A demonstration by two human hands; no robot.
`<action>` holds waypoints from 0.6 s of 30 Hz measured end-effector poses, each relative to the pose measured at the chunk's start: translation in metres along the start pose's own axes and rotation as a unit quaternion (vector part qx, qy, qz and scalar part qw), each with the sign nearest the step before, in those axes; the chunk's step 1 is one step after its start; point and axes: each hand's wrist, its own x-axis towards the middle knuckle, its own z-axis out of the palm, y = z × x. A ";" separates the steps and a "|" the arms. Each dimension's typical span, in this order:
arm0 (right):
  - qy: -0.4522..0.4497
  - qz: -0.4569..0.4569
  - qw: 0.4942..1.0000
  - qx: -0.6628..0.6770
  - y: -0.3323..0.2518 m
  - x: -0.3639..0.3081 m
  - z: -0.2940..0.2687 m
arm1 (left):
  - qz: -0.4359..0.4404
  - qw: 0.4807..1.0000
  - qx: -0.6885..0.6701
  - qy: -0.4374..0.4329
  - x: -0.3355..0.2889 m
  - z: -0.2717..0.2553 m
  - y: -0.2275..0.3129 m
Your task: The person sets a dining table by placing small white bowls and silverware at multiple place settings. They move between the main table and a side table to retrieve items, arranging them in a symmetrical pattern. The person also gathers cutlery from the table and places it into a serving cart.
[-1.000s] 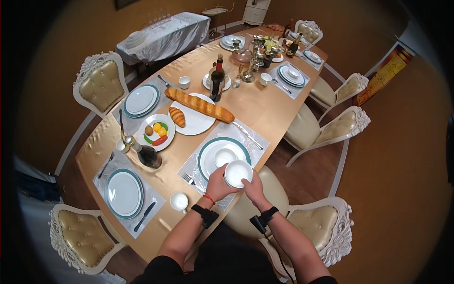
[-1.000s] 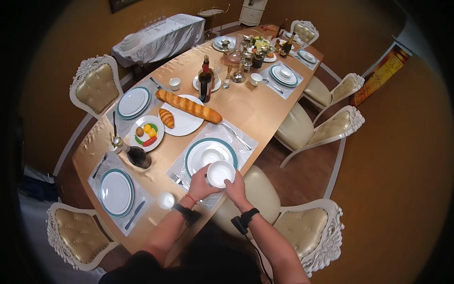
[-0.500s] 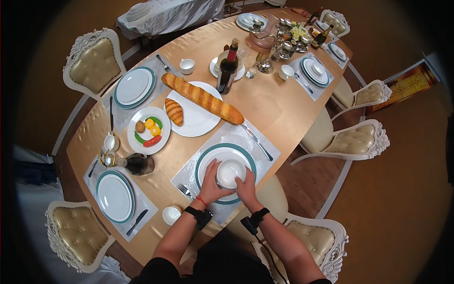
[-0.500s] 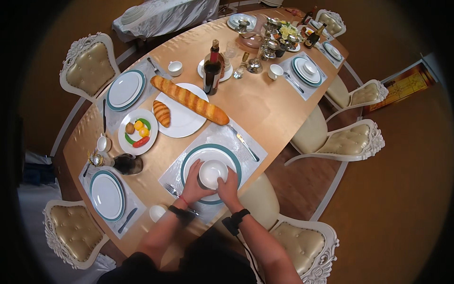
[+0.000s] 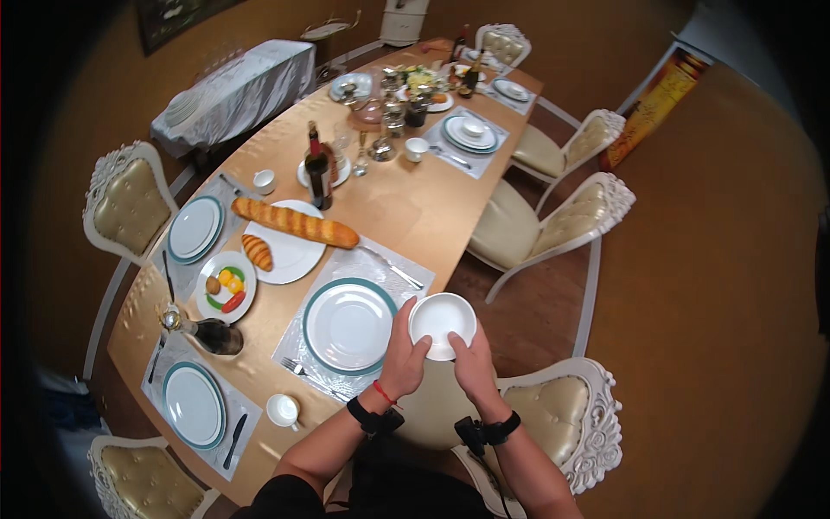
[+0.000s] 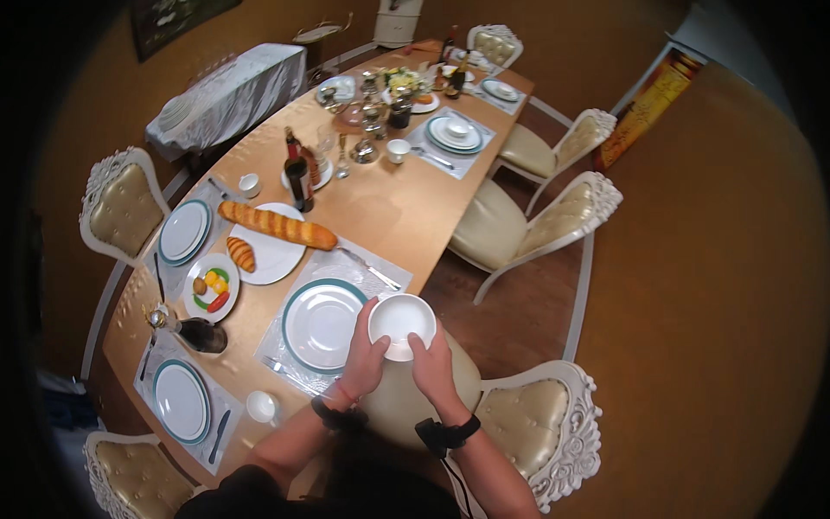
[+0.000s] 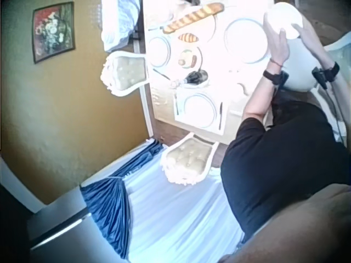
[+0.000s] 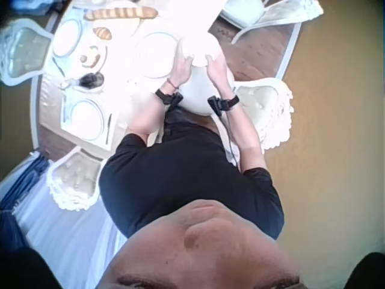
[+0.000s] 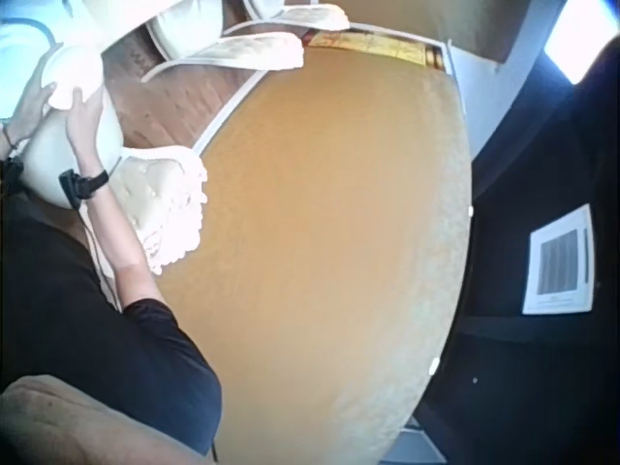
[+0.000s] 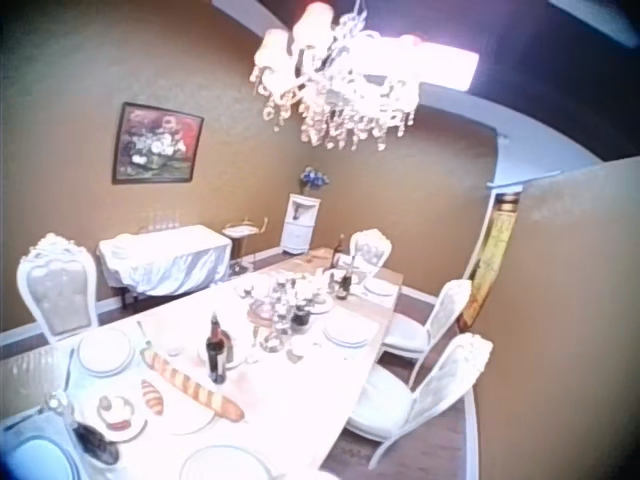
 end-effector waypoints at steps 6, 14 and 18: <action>0.165 -0.071 0.983 0.043 -0.059 -0.147 -0.136 | 0.142 0.978 -0.032 -0.152 -0.057 0.115 0.128; 0.400 -0.059 0.907 0.117 0.022 -0.406 -0.304 | 0.169 0.905 -0.086 -0.381 -0.254 0.318 0.194; 0.467 0.014 0.871 0.155 0.054 -0.490 -0.351 | 0.149 0.865 -0.077 -0.474 -0.324 0.382 0.203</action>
